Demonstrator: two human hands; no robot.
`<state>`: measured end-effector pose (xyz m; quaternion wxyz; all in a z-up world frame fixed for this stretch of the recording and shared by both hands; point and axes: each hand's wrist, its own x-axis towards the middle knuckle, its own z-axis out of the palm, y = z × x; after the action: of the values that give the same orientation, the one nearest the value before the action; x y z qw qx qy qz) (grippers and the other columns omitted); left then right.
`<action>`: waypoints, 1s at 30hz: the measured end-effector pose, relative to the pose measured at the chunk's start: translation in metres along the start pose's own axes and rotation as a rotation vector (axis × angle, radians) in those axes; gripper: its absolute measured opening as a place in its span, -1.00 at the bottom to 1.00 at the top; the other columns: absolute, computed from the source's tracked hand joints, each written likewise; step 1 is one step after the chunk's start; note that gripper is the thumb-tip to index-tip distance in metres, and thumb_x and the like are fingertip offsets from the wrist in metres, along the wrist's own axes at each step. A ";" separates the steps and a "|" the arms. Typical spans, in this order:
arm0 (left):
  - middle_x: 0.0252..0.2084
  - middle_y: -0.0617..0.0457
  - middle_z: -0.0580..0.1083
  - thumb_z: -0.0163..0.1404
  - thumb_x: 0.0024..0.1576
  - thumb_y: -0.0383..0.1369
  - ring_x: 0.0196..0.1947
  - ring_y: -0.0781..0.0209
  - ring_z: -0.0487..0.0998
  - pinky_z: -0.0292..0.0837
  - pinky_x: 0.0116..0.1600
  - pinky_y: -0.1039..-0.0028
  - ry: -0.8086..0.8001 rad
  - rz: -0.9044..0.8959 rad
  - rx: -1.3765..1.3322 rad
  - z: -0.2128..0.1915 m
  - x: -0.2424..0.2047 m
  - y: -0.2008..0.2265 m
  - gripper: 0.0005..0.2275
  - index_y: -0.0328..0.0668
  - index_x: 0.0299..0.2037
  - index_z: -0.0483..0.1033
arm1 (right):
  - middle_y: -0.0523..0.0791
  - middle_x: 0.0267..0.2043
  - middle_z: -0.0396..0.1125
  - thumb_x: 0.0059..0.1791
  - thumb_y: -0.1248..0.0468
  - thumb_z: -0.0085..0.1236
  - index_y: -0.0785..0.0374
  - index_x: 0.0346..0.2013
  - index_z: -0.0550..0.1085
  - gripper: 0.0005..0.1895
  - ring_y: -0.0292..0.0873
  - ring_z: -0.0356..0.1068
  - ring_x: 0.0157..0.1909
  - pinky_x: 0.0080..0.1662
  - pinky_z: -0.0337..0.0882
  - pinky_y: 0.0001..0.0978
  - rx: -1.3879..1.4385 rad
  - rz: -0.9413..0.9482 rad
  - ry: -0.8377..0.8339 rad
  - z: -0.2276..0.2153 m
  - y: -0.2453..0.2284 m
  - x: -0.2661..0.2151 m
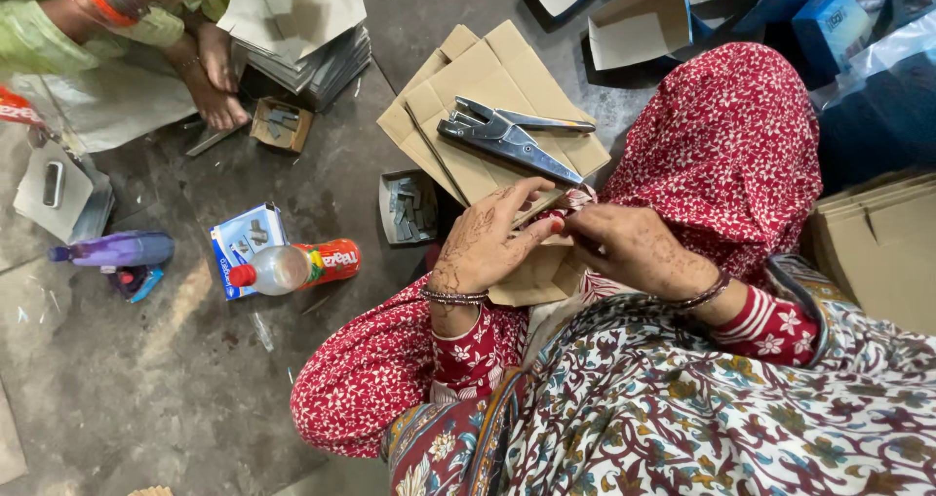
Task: The person sits on the floor and assembles small cardboard boxes by folding the flaps and securing them with a stapler. They handle flat cardboard pieces, fold them into box shapes, and staple the edges to complete the assembly.
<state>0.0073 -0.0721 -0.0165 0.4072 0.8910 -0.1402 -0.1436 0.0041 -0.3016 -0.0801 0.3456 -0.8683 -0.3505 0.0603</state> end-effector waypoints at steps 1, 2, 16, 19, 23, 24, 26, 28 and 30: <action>-0.03 -0.14 0.56 0.07 0.15 -0.04 0.00 -0.07 0.61 0.50 0.01 0.23 -0.015 0.007 -0.002 0.001 -0.001 0.001 -0.54 -0.04 0.19 0.39 | -0.08 -0.23 0.42 -0.07 0.24 0.23 0.19 -0.10 0.50 -0.74 -0.08 0.47 -0.19 -0.19 0.51 -0.23 -0.008 0.037 0.010 -0.002 0.004 -0.004; -0.02 -0.14 0.56 0.07 0.14 -0.04 -0.01 -0.07 0.61 0.51 0.01 0.24 -0.031 0.021 -0.003 0.001 0.000 0.002 -0.52 -0.04 0.20 0.38 | -0.08 -0.23 0.42 -0.06 0.23 0.21 0.19 -0.11 0.50 -0.76 -0.05 0.46 -0.18 -0.19 0.49 -0.20 -0.051 0.060 -0.032 -0.001 0.010 -0.004; 0.06 -0.11 0.56 0.10 0.17 -0.15 0.06 0.01 0.60 0.48 0.08 0.30 0.142 0.057 0.062 -0.024 -0.018 0.027 -0.57 -0.07 0.21 0.42 | -0.02 -0.21 0.38 -0.14 0.14 0.25 0.21 -0.16 0.48 -0.67 0.03 0.42 -0.12 -0.10 0.43 -0.09 -0.133 -0.052 -0.259 -0.008 0.017 -0.009; 0.05 -0.08 0.58 0.12 0.18 -0.20 0.06 0.07 0.62 0.49 0.10 0.33 0.278 0.063 0.012 -0.043 -0.027 0.036 -0.61 -0.07 0.19 0.46 | 0.01 -0.16 0.45 -0.10 0.28 0.16 0.32 -0.09 0.47 -0.69 0.03 0.50 -0.14 -0.13 0.48 -0.22 0.166 -0.200 0.023 -0.084 0.012 -0.025; 0.03 -0.06 0.59 0.10 0.20 -0.17 0.06 0.09 0.63 0.50 0.11 0.35 0.290 0.101 -0.014 -0.062 -0.035 0.053 -0.62 -0.09 0.18 0.47 | 0.01 -0.13 0.48 -0.09 0.33 0.12 0.32 -0.01 0.47 -0.65 0.01 0.53 -0.13 -0.14 0.49 -0.25 0.512 -0.147 0.160 -0.186 0.014 -0.060; 0.01 -0.07 0.59 0.08 0.20 -0.15 0.06 0.09 0.63 0.49 0.11 0.35 0.257 0.118 0.013 -0.062 -0.035 0.057 -0.61 -0.09 0.18 0.47 | 0.02 -0.14 0.48 -0.10 0.34 0.12 0.31 -0.01 0.46 -0.64 0.01 0.53 -0.13 -0.14 0.49 -0.24 0.502 -0.123 0.173 -0.199 0.015 -0.061; -0.01 -0.07 0.59 0.06 0.20 -0.12 0.05 0.09 0.62 0.48 0.11 0.35 0.193 0.149 0.070 -0.064 -0.033 0.064 -0.59 -0.09 0.19 0.46 | 0.02 -0.14 0.48 -0.11 0.36 0.13 0.29 0.00 0.46 -0.62 0.03 0.52 -0.14 -0.16 0.49 -0.22 0.403 -0.102 0.175 -0.200 0.016 -0.052; 0.02 -0.06 0.59 0.01 0.22 -0.07 0.04 0.13 0.63 0.50 0.08 0.37 0.108 0.135 0.039 -0.064 -0.027 0.071 -0.59 -0.10 0.18 0.45 | 0.02 -0.15 0.48 -0.13 0.38 0.13 0.27 0.01 0.46 -0.60 0.04 0.52 -0.14 -0.17 0.49 -0.21 0.256 -0.111 0.162 -0.182 0.014 -0.031; 0.01 -0.05 0.60 -0.03 0.22 -0.04 0.01 0.14 0.65 0.51 0.05 0.38 0.044 0.059 0.020 -0.066 -0.027 0.077 -0.58 -0.10 0.17 0.45 | 0.02 -0.16 0.48 -0.15 0.40 0.14 0.25 0.02 0.45 -0.58 0.05 0.51 -0.15 -0.18 0.48 -0.19 0.066 -0.133 0.139 -0.156 0.010 -0.015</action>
<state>-0.0032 -0.0651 0.0873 0.4052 0.8935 -0.1588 -0.1104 0.0529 -0.4032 0.0295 0.4010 -0.8333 -0.3804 -0.0115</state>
